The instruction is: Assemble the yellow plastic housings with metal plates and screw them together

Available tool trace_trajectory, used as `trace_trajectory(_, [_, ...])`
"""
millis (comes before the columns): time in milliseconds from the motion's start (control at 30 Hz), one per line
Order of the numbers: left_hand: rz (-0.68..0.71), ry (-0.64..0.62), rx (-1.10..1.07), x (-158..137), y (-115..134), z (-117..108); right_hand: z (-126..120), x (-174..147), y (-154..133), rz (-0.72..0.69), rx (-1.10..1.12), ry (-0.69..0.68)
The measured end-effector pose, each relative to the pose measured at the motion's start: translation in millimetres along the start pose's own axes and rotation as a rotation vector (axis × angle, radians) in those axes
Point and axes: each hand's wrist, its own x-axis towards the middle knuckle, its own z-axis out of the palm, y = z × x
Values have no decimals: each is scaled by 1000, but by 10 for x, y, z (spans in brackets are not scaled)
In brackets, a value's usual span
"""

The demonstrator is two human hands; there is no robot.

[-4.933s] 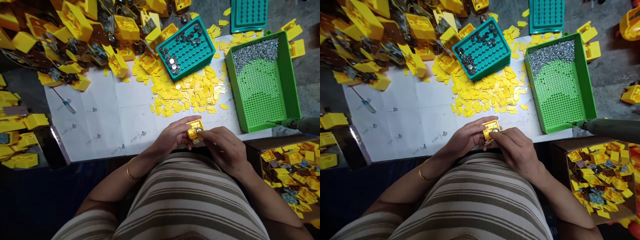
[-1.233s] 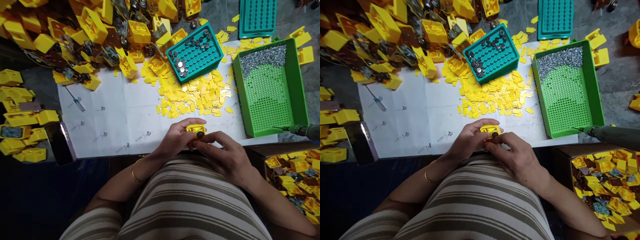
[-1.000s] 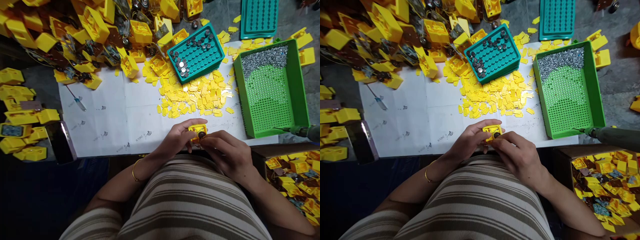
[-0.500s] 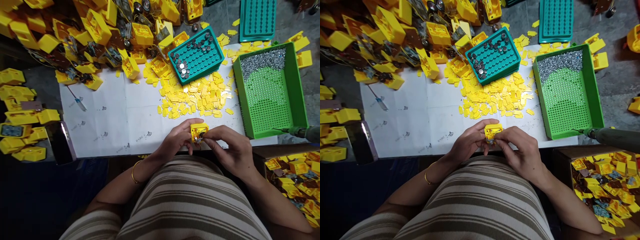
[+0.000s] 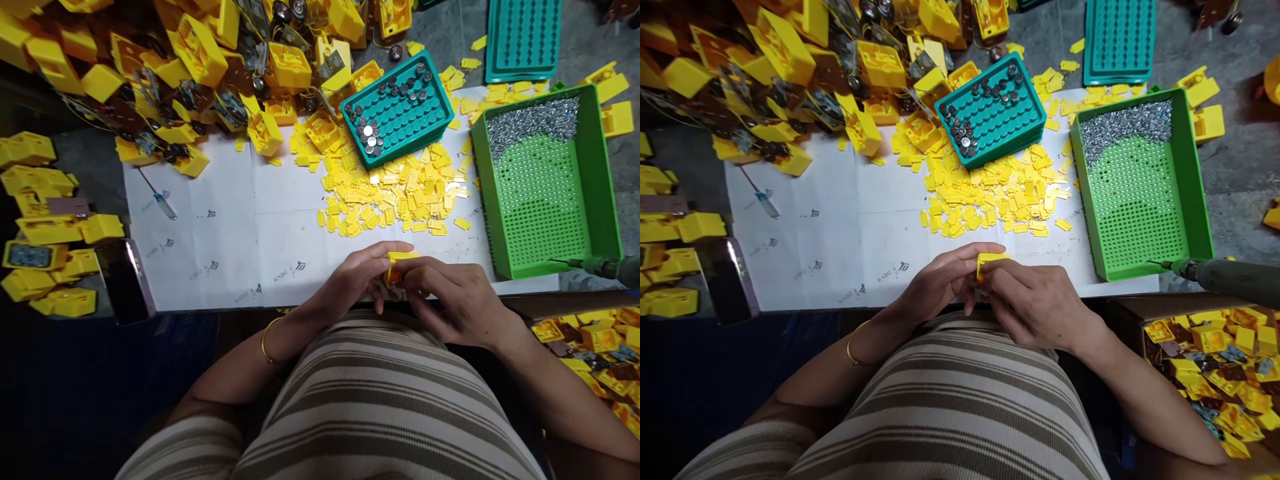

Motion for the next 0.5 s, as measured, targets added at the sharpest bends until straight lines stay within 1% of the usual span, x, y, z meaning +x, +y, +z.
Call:
trace_trajectory(67, [-4,5,7,2,0,-8,-12,17,-3,-10,-37,-36])
trace_trajectory(167, [-39,6,12,2,-19,-12,-34,32,-32,-12,-160,-76])
trace_trajectory(267, [-44,11,-2,-2,-44,-4,-40,24,-69,44,-169,-80])
trace_trajectory(333, [0,20,-5,-6,-55,6,-29,9,-84,149,-122,-24])
trace_trajectory(400, [37,14,8,-10,-63,16,-15,-9,-87,251,-77,60])
trace_trajectory(500, [61,2,40,-12,-78,29,-4,-27,-77,317,9,114])
